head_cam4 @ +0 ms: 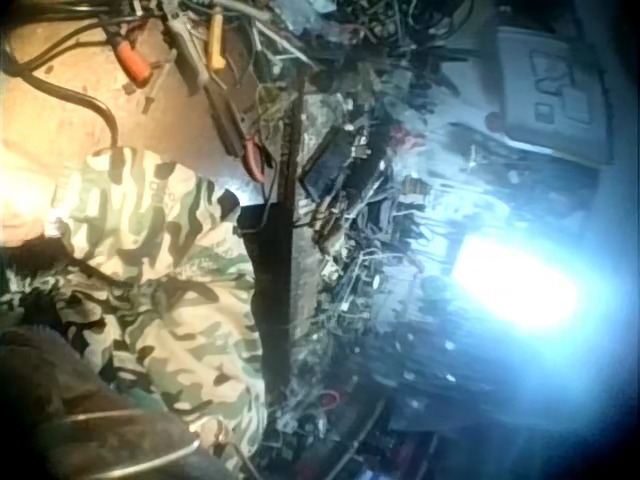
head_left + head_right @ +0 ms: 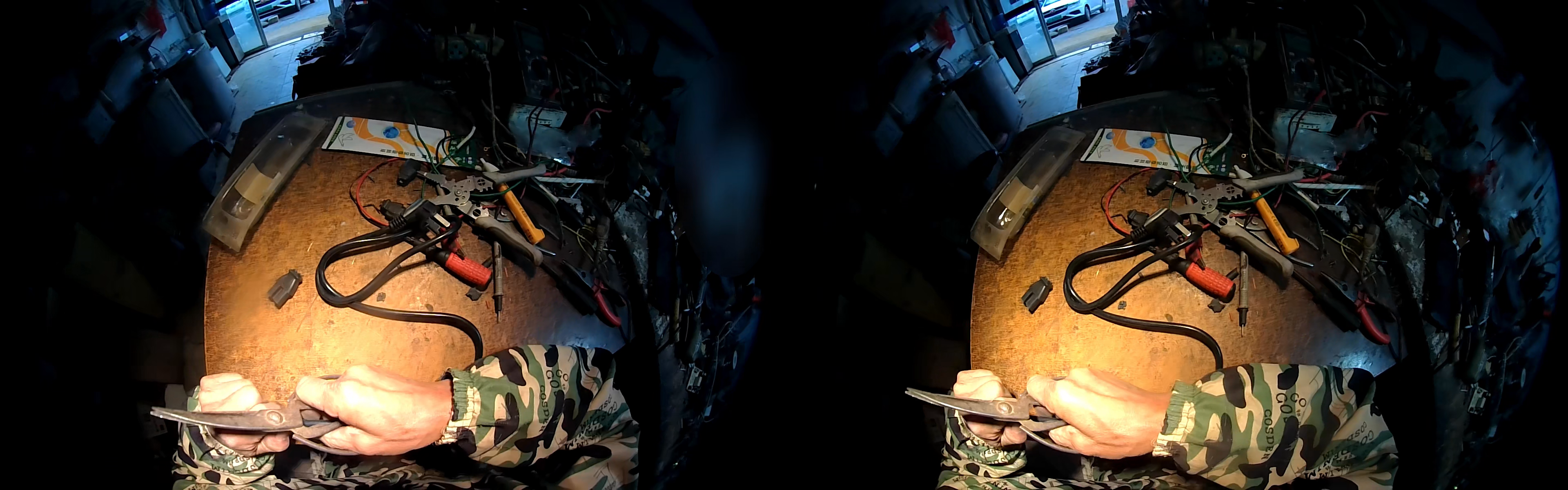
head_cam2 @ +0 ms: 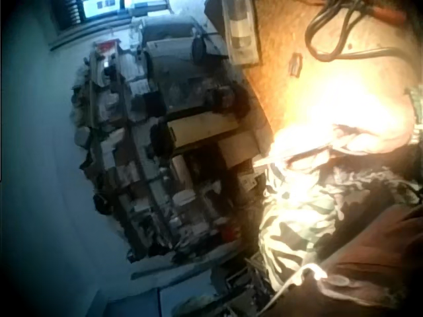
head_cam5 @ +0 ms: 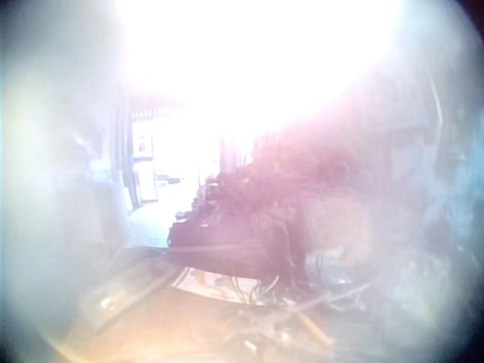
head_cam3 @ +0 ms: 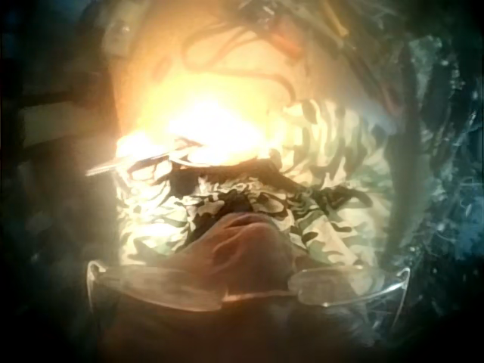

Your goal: The person strips the outer insulation from a black electrical cord using pliers, then uses a knife to trim the inner wires. They insert the wires into a small orange connector and crimp it with pliers. The person repeats this process on the other end of the cord.

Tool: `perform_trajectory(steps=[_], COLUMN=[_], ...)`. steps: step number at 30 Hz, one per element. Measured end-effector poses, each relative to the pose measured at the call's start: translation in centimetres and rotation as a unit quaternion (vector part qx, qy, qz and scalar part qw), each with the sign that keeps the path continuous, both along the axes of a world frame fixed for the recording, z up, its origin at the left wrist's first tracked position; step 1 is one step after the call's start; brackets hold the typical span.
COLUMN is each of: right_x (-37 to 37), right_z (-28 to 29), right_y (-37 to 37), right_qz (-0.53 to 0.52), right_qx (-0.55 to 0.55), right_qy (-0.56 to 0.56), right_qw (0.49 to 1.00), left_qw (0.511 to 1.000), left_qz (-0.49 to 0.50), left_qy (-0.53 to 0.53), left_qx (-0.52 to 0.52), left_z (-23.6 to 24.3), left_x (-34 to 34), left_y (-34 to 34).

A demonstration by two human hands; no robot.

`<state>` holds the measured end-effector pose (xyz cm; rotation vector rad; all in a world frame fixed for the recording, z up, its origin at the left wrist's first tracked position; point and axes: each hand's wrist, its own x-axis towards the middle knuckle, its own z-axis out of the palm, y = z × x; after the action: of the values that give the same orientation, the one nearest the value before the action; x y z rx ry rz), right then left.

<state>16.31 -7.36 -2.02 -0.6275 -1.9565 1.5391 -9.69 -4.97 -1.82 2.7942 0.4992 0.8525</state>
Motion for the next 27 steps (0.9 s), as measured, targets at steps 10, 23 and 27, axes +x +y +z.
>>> perform_trajectory(steps=[10,23,27], right_x=[0.5,1.2,3.1], right_z=[0.6,1.3,1.1], right_y=[-0.8,1.1,1.2], right_qz=[0.017,-0.063,-0.053], right_qx=[0.078,0.068,0.027], right_qy=[-0.031,-0.071,-0.071], right_qw=[0.996,0.993,0.996], left_qw=[0.967,0.973,0.981], left_qz=[0.072,-0.006,-0.051], left_qy=[-0.125,0.085,0.16], left_qx=[-0.208,-0.213,-0.097], left_z=[-1.8,3.7,4.1], left_x=[0.9,5.6,6.4], left_y=[-4.5,-1.7,0.5])
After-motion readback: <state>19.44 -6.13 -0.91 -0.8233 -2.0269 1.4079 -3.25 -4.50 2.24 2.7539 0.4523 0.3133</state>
